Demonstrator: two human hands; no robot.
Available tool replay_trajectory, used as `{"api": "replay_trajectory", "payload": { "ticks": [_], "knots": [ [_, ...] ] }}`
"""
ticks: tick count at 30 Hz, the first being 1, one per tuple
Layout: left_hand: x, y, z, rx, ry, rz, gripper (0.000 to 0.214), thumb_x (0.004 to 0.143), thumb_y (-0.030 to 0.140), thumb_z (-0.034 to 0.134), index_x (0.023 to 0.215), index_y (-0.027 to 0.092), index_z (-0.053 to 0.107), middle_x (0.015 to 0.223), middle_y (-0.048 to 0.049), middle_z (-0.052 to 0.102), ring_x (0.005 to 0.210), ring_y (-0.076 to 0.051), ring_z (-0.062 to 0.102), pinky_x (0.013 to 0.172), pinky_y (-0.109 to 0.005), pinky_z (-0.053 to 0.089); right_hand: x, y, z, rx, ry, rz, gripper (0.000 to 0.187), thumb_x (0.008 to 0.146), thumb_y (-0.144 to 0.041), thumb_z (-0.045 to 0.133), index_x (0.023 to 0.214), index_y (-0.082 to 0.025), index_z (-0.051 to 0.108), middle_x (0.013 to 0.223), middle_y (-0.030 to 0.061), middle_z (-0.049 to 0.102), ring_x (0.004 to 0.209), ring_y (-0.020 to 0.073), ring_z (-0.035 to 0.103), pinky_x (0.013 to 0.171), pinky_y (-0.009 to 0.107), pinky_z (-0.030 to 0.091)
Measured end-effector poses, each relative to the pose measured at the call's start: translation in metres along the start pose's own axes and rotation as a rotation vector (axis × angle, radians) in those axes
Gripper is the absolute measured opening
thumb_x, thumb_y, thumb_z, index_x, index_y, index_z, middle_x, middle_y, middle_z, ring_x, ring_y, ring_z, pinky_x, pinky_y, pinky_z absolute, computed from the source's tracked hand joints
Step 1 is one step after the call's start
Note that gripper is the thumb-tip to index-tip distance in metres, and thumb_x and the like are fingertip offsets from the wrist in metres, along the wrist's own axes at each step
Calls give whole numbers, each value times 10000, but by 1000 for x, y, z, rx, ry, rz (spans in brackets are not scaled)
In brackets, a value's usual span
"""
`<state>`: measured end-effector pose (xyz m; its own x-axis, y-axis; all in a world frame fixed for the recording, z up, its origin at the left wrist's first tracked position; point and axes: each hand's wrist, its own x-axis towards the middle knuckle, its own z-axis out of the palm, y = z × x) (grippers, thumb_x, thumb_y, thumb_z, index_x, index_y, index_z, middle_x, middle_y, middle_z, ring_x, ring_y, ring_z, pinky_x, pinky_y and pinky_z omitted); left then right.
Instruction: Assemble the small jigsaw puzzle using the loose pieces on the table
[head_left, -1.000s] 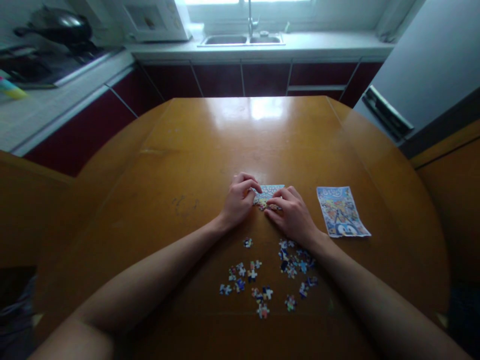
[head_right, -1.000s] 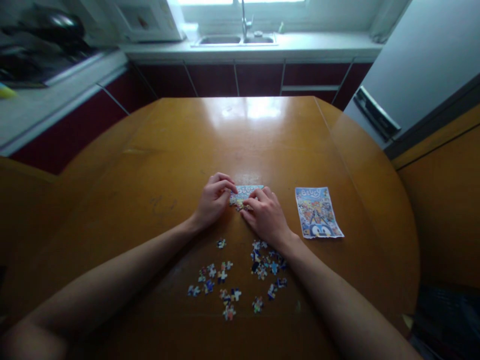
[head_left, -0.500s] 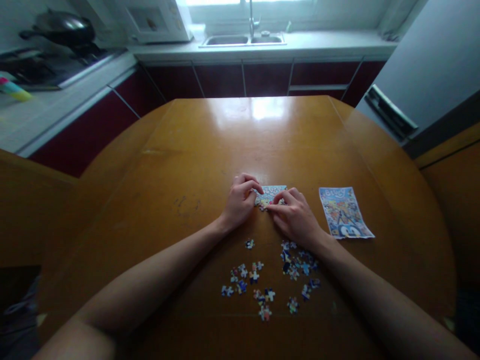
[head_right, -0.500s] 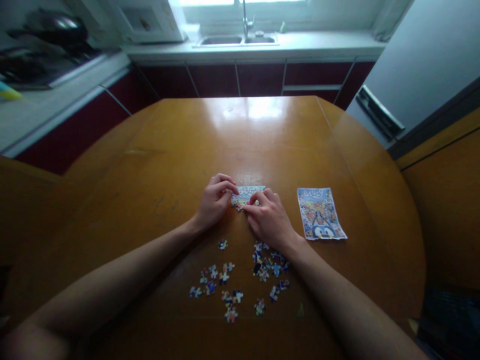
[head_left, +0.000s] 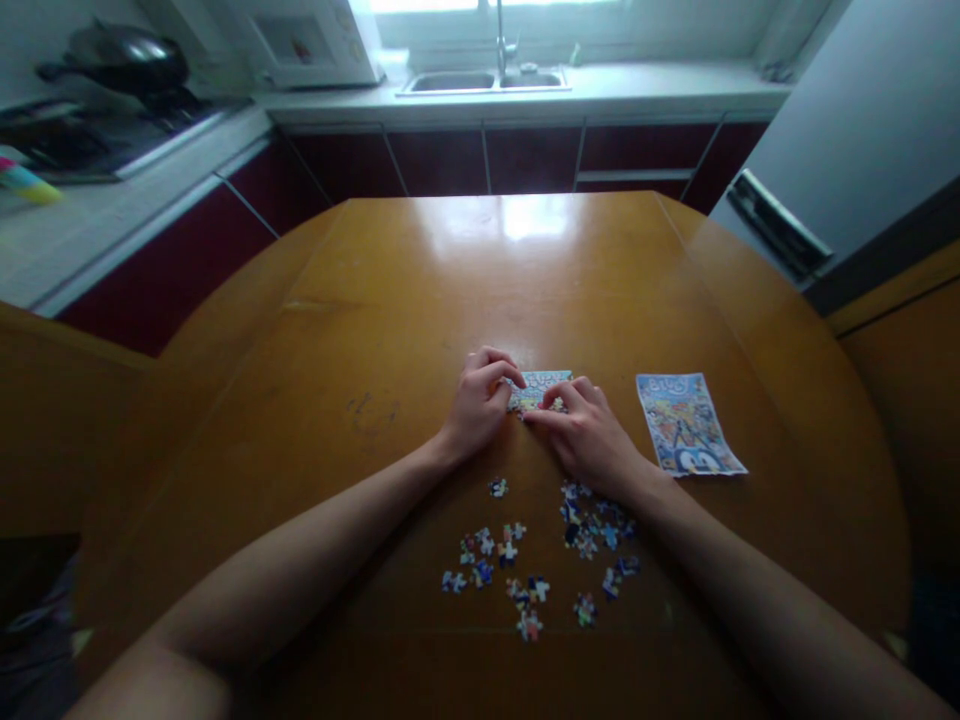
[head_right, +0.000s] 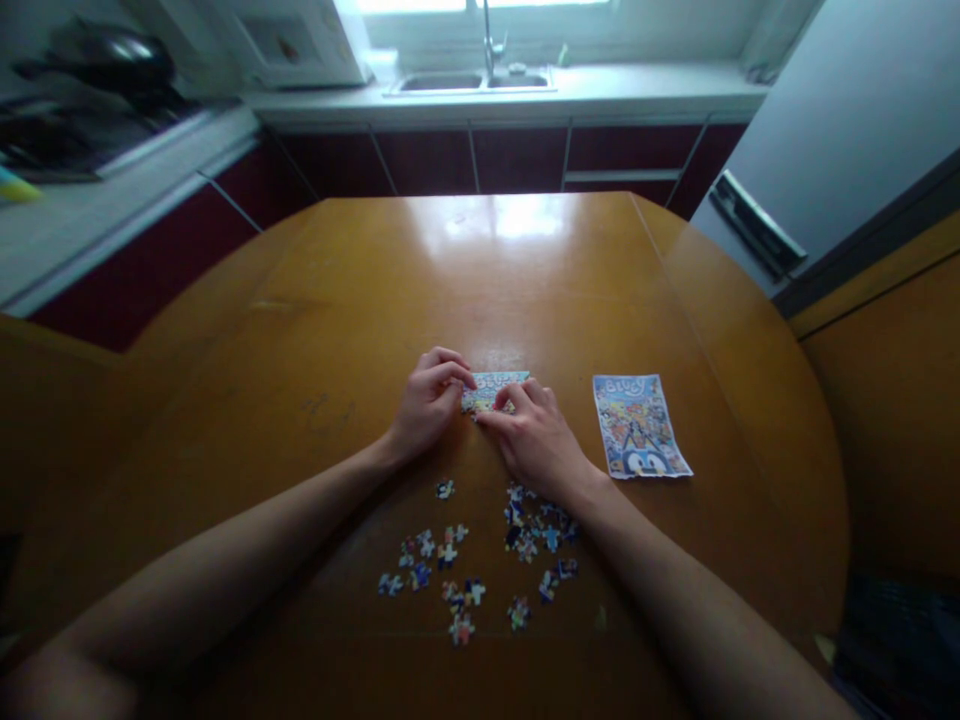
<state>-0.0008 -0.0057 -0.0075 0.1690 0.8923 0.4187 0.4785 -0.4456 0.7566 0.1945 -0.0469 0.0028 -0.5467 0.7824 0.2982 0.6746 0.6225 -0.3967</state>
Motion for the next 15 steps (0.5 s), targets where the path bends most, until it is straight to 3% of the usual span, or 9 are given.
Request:
{"api": "replay_trajectory", "payload": {
  "ticks": [4, 10, 15],
  "knots": [
    [0, 0, 0, -12, 7, 7, 290, 801, -11, 508, 728, 213, 677, 922, -36, 591, 964, -201, 553, 922, -411, 466, 0, 1, 0, 70, 34, 1, 293, 958, -198, 496, 1128, -272, 723, 1075, 99, 629, 1008, 276, 472, 883, 449, 406],
    [0, 0, 0, -10, -5, -4, 277, 827, 14, 504, 741, 210, 680, 941, -42, 590, 977, -202, 552, 910, -402, 475, 0, 6, -6, 195, 271, 140, 286, 913, -116, 499, 1000, -230, 746, 962, 91, 626, 974, 260, 497, 870, 433, 437],
    [0, 1, 0, -7, 0, -5, 270, 818, 16, 507, 731, 208, 677, 929, -43, 590, 963, -201, 553, 901, -392, 481, -1, 9, -4, 167, 236, 115, 286, 881, -90, 530, 941, -244, 763, 978, 81, 629, 961, 256, 489, 860, 429, 427]
  ]
}}
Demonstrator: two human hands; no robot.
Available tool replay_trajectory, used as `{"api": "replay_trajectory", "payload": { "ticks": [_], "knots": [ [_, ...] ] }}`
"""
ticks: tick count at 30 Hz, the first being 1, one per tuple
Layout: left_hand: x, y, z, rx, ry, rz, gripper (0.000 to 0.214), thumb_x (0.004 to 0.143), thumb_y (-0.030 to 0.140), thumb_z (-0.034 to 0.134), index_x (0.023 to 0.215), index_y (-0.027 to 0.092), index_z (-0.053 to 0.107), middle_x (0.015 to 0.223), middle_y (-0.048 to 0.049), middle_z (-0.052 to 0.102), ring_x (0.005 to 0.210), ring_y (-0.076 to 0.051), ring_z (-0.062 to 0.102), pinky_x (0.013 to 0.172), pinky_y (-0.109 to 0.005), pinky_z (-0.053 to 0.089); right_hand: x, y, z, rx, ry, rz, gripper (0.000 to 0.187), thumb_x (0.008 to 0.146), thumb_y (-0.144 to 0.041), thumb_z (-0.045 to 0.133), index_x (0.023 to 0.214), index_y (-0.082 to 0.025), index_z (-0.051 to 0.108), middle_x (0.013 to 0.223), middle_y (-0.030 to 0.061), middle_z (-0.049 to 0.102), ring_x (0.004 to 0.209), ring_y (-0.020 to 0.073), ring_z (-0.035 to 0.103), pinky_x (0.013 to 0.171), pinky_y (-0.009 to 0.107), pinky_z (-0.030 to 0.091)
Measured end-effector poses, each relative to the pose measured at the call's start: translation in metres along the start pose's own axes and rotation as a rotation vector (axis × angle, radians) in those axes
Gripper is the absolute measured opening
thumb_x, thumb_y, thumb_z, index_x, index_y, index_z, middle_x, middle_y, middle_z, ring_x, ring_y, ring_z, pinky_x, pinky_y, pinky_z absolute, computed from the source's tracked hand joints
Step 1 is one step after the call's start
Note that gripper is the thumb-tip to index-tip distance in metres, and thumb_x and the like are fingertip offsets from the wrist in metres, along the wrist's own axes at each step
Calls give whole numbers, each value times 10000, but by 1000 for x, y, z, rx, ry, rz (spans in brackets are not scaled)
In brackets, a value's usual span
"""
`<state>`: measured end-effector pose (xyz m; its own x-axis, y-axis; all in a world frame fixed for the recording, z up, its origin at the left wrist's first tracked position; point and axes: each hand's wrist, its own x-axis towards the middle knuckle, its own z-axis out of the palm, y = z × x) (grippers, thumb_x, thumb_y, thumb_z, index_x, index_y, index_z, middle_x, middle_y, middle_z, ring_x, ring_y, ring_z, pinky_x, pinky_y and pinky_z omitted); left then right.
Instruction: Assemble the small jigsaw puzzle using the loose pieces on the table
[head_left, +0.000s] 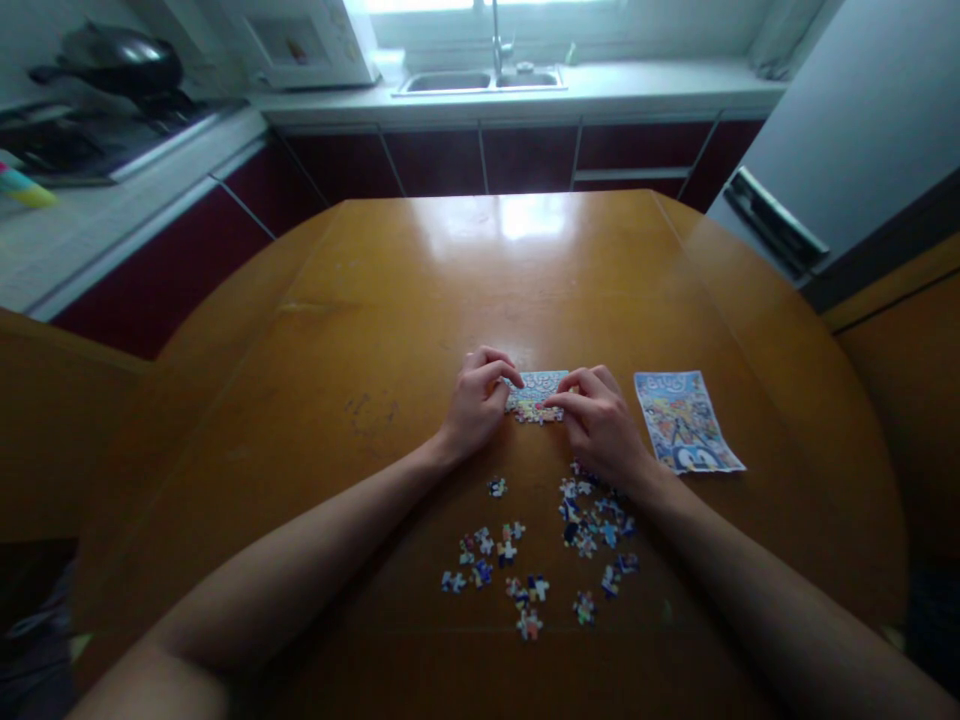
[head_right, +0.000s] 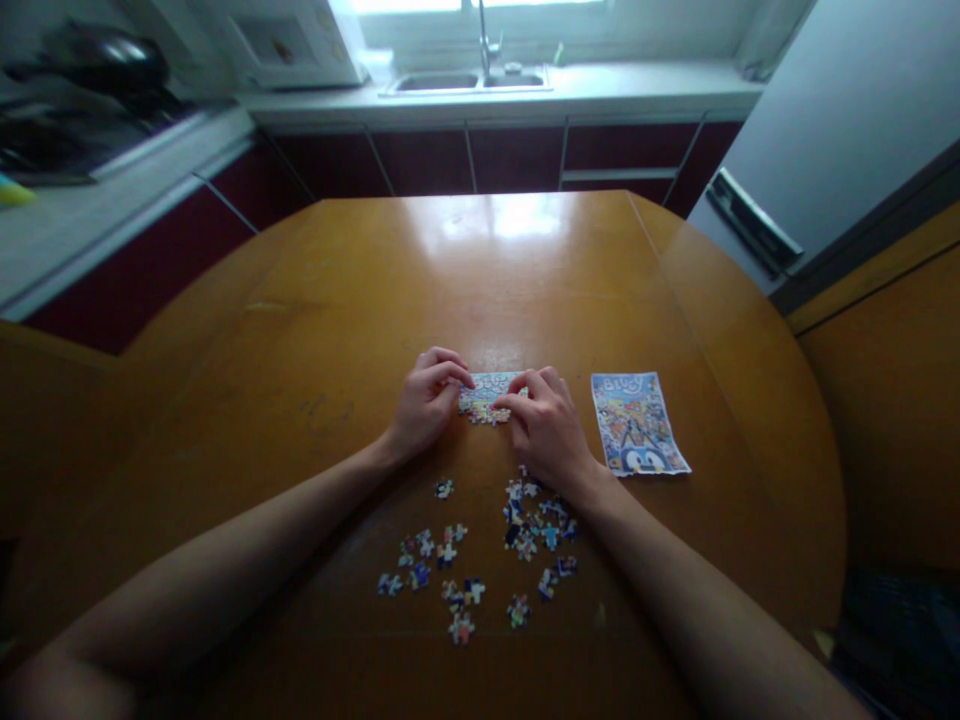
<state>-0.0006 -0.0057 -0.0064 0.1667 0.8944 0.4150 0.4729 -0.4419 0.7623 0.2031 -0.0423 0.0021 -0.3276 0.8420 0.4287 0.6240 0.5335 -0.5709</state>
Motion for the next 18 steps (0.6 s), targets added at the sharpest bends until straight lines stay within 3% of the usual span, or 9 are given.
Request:
{"api": "replay_trajectory", "payload": {
  "ticks": [8, 11, 18],
  "knots": [
    [0, -1, 1, 4, 4, 1, 267, 802, 14, 510, 722, 202, 682, 922, -42, 592, 969, -205, 548, 896, -389, 472, -2, -3, 5, -80, -146, -77, 275, 898, -107, 539, 960, -266, 755, 1094, 76, 623, 1044, 267, 464, 890, 432, 380],
    [0, 0, 0, 4, 0, -5, 261, 809, 19, 512, 724, 201, 678, 925, -42, 592, 967, -203, 548, 897, -389, 471, -2, -5, 2, -24, -84, -51, 290, 891, -66, 499, 962, -230, 727, 1073, 77, 626, 1037, 255, 482, 894, 419, 388],
    [0, 2, -1, -3, -5, -7, 277, 792, -5, 503, 717, 198, 676, 921, -41, 588, 946, -200, 551, 884, -391, 468, 1, 8, -3, 35, 151, 167, 275, 889, -86, 449, 857, -224, 685, 926, 65, 632, 959, 242, 528, 865, 410, 416]
  ]
}}
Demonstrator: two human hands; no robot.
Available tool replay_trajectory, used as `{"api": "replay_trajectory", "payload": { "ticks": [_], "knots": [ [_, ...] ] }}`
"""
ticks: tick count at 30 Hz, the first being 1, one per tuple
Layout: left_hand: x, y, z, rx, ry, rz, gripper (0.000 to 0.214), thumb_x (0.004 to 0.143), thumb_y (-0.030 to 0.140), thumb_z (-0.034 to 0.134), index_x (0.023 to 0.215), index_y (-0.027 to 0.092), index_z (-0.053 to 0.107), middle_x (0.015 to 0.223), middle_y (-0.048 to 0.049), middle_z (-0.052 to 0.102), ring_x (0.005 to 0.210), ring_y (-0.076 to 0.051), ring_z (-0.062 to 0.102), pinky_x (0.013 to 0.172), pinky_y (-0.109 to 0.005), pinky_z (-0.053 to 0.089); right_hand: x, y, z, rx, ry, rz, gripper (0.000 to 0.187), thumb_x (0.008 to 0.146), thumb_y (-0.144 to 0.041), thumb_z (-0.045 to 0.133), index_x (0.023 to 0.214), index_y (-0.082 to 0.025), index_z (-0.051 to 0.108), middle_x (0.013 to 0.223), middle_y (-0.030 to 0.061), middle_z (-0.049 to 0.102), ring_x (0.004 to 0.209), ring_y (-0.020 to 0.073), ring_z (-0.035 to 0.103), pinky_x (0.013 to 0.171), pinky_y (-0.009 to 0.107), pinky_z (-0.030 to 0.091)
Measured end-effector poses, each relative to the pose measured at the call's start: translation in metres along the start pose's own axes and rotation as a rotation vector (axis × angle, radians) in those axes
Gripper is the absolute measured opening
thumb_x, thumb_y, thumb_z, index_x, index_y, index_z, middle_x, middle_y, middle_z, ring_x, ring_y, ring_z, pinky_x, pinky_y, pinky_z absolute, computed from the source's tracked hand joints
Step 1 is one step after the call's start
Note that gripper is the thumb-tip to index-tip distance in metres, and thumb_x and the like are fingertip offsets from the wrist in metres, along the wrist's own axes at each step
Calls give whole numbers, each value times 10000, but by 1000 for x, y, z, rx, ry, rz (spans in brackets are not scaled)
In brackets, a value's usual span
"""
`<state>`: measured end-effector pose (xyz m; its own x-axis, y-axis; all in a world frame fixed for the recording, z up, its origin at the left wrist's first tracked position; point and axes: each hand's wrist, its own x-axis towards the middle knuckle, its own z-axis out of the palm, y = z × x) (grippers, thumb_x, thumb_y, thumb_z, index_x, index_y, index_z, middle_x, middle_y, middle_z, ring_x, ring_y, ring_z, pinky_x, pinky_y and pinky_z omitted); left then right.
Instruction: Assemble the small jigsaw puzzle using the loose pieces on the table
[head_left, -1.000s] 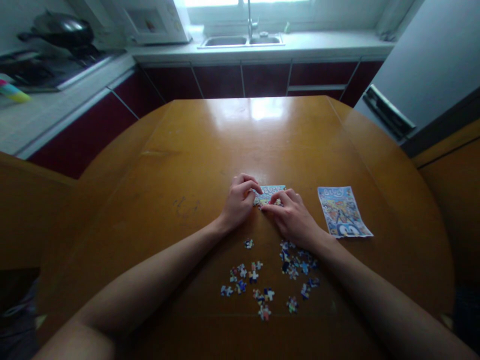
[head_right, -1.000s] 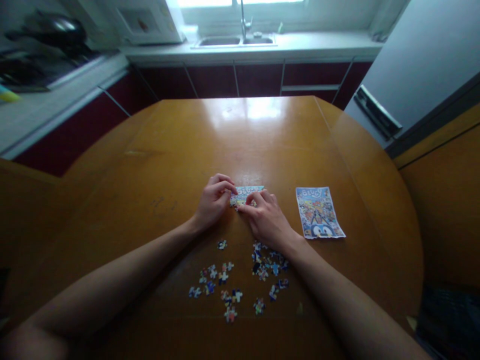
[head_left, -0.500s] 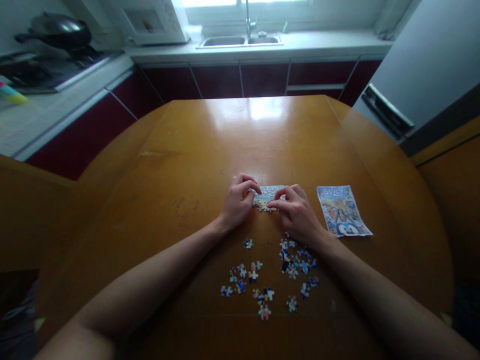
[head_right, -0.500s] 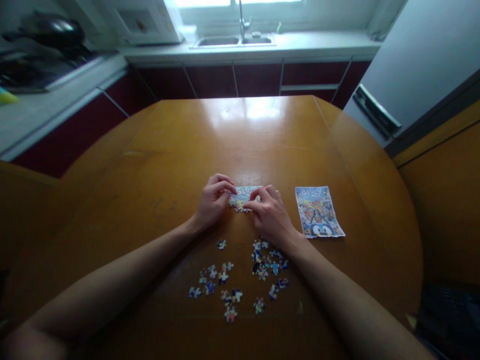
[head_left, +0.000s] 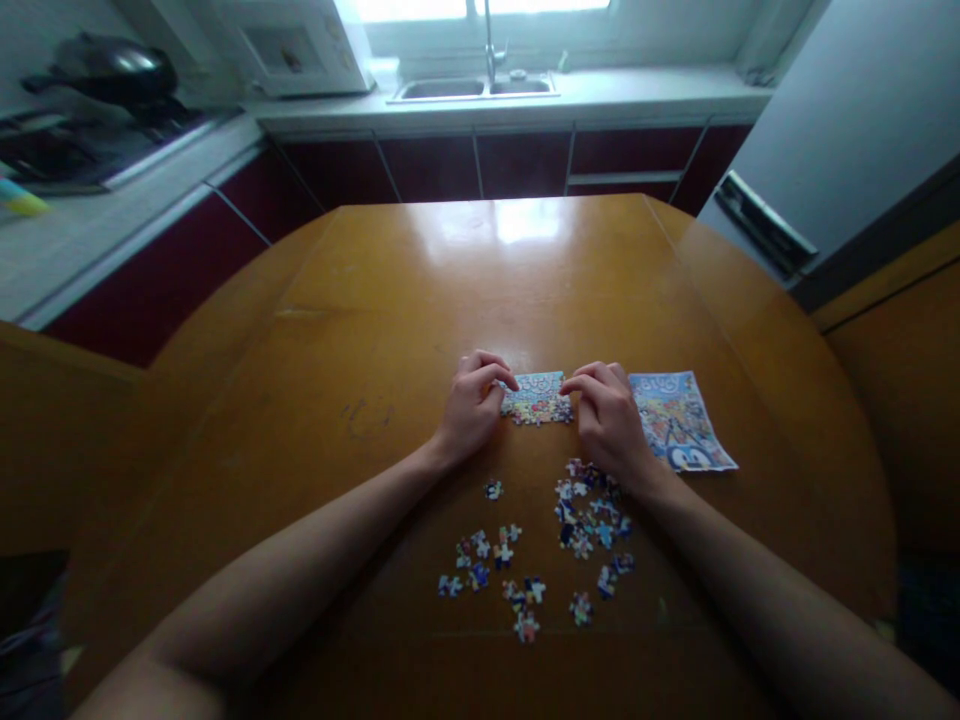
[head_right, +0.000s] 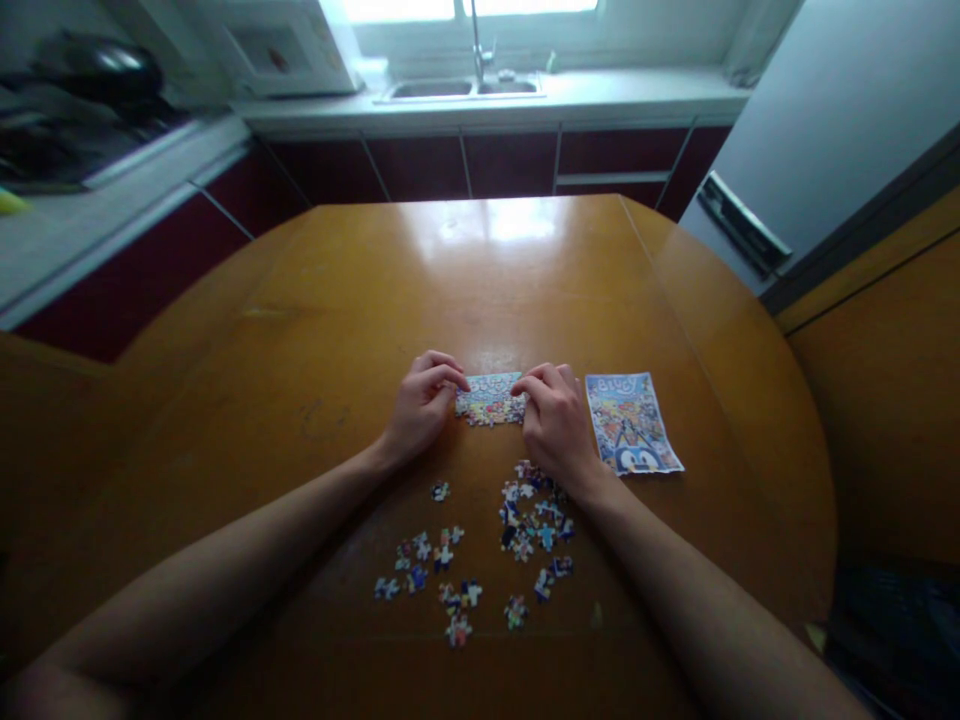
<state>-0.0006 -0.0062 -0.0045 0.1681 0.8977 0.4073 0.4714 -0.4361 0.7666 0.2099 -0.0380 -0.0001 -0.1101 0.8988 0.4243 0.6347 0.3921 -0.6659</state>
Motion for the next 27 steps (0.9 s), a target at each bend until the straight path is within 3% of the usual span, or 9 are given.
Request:
{"api": "replay_trajectory", "payload": {
  "ticks": [6, 27],
  "knots": [
    [0, -1, 0, -5, 2, 0, 295, 790, -15, 484, 720, 194, 680, 932, -44, 592, 953, -202, 550, 884, -393, 459, 7, 22, 3, 141, 131, 177, 256, 818, -83, 425, 805, -200, 652, 858, 71, 651, 867, 222, 588, 807, 378, 456],
    [1, -3, -1, -17, -12, 4, 286, 805, 1, 496, 722, 202, 682, 925, -41, 585, 950, -203, 541, 870, -392, 440, 5, 17, 6, -31, -27, 136, 229, 859, -141, 448, 814, -202, 663, 884, 84, 653, 893, 240, 568, 841, 392, 417]
  ]
}}
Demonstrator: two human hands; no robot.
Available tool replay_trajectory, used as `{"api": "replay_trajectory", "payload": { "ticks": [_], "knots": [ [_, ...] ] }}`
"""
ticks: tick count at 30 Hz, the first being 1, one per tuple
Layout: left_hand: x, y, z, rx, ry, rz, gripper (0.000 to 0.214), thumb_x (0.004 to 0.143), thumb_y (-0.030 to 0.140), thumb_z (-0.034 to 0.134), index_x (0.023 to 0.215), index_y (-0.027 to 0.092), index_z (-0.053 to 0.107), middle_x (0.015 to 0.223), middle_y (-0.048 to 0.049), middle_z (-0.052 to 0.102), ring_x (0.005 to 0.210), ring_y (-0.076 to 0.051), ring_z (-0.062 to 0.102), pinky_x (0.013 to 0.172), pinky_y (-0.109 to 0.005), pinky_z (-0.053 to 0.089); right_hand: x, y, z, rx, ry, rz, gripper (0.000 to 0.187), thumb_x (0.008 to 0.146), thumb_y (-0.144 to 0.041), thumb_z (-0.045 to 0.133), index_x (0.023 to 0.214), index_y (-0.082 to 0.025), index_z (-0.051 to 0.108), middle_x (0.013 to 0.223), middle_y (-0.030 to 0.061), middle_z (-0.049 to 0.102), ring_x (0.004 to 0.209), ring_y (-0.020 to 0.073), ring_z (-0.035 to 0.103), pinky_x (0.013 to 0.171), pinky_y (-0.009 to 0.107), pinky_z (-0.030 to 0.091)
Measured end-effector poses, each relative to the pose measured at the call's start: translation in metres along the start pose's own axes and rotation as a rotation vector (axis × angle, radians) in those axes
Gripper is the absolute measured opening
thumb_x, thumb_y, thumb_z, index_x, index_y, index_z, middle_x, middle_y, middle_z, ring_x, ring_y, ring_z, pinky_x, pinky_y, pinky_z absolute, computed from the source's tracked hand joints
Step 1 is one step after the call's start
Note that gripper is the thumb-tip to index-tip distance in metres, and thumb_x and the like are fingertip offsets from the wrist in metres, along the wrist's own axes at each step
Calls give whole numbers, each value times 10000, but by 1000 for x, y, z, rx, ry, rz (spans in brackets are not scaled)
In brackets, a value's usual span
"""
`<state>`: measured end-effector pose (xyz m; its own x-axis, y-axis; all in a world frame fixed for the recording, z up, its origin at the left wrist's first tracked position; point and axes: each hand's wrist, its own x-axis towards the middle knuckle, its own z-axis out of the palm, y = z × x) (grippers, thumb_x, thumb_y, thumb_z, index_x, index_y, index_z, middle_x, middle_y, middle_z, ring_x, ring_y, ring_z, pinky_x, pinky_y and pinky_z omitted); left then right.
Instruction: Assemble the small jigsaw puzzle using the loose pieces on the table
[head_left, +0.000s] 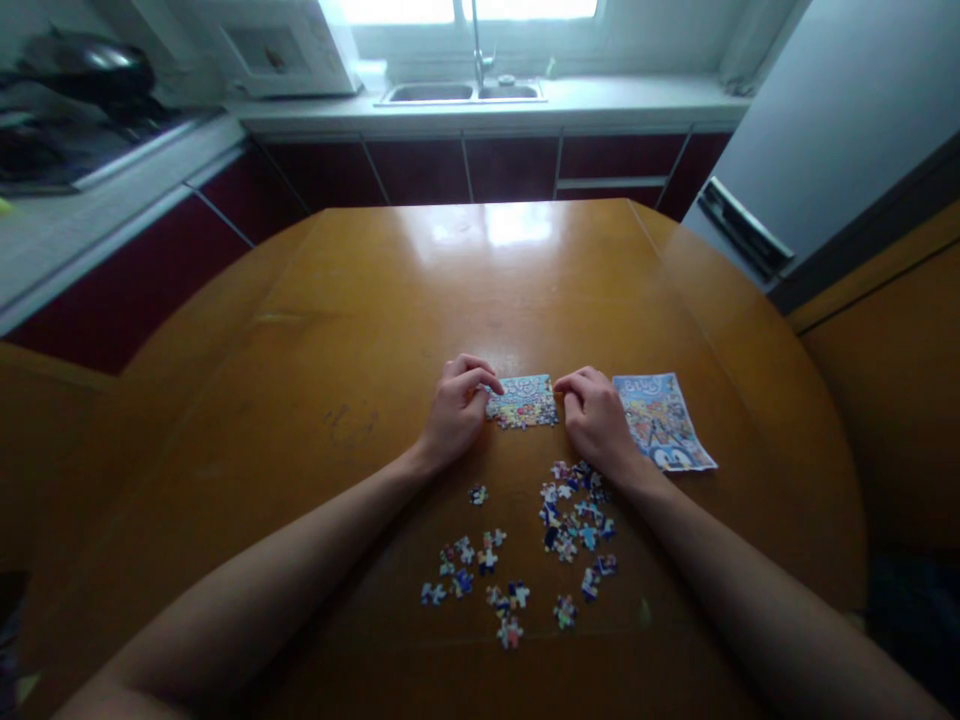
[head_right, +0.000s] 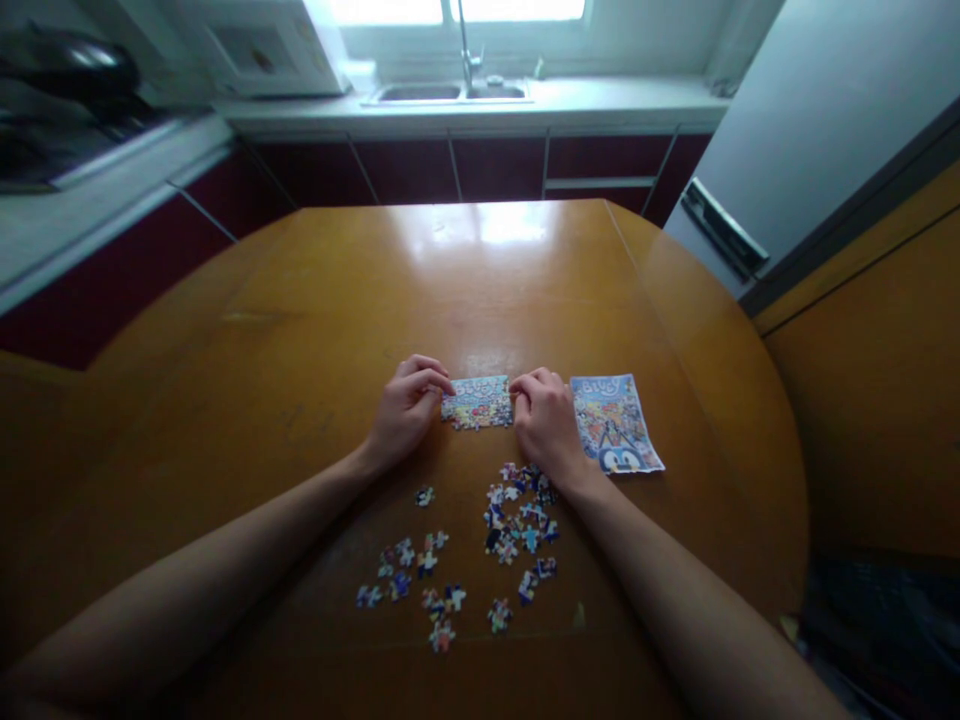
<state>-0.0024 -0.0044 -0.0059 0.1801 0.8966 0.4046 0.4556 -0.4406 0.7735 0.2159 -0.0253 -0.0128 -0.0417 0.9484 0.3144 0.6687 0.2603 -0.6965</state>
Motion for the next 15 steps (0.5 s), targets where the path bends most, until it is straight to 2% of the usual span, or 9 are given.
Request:
{"api": "replay_trajectory", "payload": {
  "ticks": [5, 15],
  "knots": [
    [0, 1, -1, -11, 8, -7, 274, 802, 10, 500, 718, 200, 679, 923, -40, 581, 945, -198, 545, 874, -390, 444, -1, -3, -1, -50, -16, -8, 267, 875, -133, 410, 927, -170, 669, 937, 107, 669, 912, 241, 580, 834, 382, 413],
    [0, 3, -3, -20, 67, 3, 271, 796, 16, 487, 706, 198, 668, 906, -38, 597, 922, -193, 569, 847, -377, 470, -4, -7, -5, -70, -36, -4, 287, 865, -120, 401, 982, -165, 660, 972, 119, 681, 936, 255, 578, 851, 390, 417]
  ]
}}
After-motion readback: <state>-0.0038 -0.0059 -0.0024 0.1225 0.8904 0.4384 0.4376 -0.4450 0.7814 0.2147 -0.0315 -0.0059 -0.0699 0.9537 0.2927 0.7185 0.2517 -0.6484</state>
